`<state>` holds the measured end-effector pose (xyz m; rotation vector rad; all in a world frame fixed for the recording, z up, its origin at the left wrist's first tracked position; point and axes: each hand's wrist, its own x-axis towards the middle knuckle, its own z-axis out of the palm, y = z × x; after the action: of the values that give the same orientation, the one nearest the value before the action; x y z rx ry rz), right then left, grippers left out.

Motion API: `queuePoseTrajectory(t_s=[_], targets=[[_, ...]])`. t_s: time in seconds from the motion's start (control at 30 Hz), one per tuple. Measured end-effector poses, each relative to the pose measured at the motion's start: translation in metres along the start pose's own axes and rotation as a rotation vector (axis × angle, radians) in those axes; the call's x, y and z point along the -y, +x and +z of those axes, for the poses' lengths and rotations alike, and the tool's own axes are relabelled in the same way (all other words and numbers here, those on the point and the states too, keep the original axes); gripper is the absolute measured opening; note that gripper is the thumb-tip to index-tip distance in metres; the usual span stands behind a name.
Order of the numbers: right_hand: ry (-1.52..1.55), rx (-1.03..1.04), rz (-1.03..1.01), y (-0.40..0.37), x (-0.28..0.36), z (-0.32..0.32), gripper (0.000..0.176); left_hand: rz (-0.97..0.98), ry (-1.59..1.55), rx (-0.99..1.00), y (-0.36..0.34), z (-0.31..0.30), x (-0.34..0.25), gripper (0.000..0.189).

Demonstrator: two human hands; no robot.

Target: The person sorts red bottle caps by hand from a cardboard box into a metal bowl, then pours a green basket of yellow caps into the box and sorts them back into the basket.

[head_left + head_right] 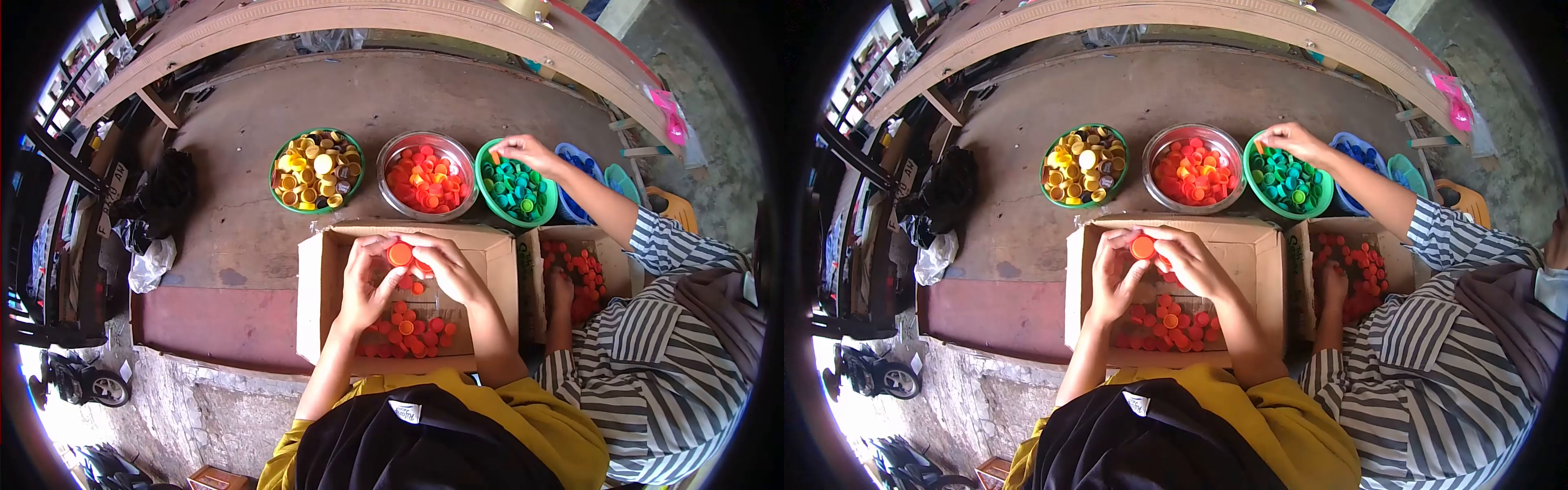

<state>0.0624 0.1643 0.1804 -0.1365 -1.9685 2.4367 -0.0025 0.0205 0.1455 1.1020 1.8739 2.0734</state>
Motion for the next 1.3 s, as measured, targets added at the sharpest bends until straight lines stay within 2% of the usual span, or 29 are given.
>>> queuePoseTrajectory(t_s=[0.07, 0.13, 0.17, 0.33, 0.4, 0.47, 0.5, 0.53, 0.57, 0.6, 0.63, 0.67, 0.73, 0.8, 0.83, 0.93, 0.97, 1.07, 1.13, 1.2, 1.27, 1.3], targets=[[-0.056, 0.032, -0.004, 0.002, 0.003, -0.007, 0.04, -0.014, -0.132, -0.011, -0.001, 0.002, 0.007, 0.036], [-0.234, -0.175, -0.035, 0.012, 0.007, -0.012, 0.041, -0.033, -0.133, -0.012, -0.007, 0.004, 0.017, 0.035], [-0.246, -0.231, -0.022, 0.02, 0.006, -0.024, 0.043, -0.037, -0.126, -0.02, -0.009, 0.005, 0.021, 0.035], [-0.474, -0.466, -0.247, 0.082, -0.026, -0.092, 0.05, -0.053, -0.117, -0.028, -0.019, 0.009, 0.03, 0.036], [-0.67, -0.461, -0.284, 0.085, -0.033, -0.093, 0.049, -0.053, -0.107, -0.036, -0.022, 0.009, 0.029, 0.036], [-0.936, -0.404, -0.367, 0.069, -0.022, -0.068, 0.046, -0.035, -0.08, -0.037, -0.021, 0.008, 0.028, 0.036], [-0.61, -0.309, -0.306, 0.06, -0.015, -0.048, 0.04, -0.002, -0.038, -0.072, -0.02, 0.007, 0.026, 0.036], [-0.502, -0.21, -0.258, 0.048, -0.013, -0.035, 0.033, 0.028, 0.004, -0.105, -0.017, 0.007, 0.023, 0.035], [-0.349, -0.198, -0.2, 0.038, -0.019, -0.022, 0.029, 0.058, 0.045, -0.135, -0.016, 0.007, 0.019, 0.035], [-0.271, -0.223, -0.238, 0.028, -0.027, -0.009, 0.029, 0.065, 0.099, -0.083, -0.015, 0.005, 0.014, 0.036], [-0.217, -0.254, -0.185, 0.016, -0.03, 0.005, 0.03, 0.076, 0.152, -0.03, -0.012, 0.0, 0.01, 0.037], [-0.287, -0.235, -0.186, 0.011, -0.05, 0.002, 0.035, 0.09, 0.206, 0.022, -0.01, -0.003, 0.007, 0.038], [0.226, -0.25, 0.081, 0.0, -0.078, 0.01, 0.04, 0.072, 0.357, 0.109, -0.013, -0.003, 0.014, 0.036], [0.611, -0.375, 0.31, -0.015, -0.083, 0.02, 0.043, 0.019, 0.464, 0.211, -0.019, -0.002, 0.017, 0.035], [0.683, -0.387, 0.322, -0.019, -0.102, 0.018, 0.043, -0.012, 0.471, 0.254, -0.022, -0.002, 0.018, 0.035], [0.89, -0.224, 0.397, -0.032, -0.129, 0.009, 0.044, -0.103, 0.494, 0.385, -0.031, -0.001, 0.023, 0.036], [0.937, -0.234, 0.379, -0.036, -0.136, 0.008, 0.039, -0.085, 0.53, 0.416, -0.032, 0.0, 0.024, 0.037], [0.894, -0.336, 0.384, -0.036, -0.147, 0.002, 0.033, -0.124, 0.384, 0.331, -0.027, 0.002, 0.015, 0.035], [0.642, -0.359, 0.337, -0.027, -0.121, -0.002, 0.029, -0.093, 0.428, 0.297, -0.029, -0.001, 0.019, 0.032], [0.424, -0.39, 0.197, -0.008, -0.088, -0.014, 0.027, -0.12, 0.456, 0.305, -0.038, -0.007, 0.034, 0.032], [0.352, -0.385, -0.044, 0.019, -0.078, -0.04, 0.022, -0.208, 0.467, 0.354, -0.052, -0.012, 0.057, 0.033], [0.284, -0.474, -0.086, 0.035, -0.068, -0.052, 0.023, -0.254, 0.391, 0.36, -0.052, -0.012, 0.054, 0.034]])
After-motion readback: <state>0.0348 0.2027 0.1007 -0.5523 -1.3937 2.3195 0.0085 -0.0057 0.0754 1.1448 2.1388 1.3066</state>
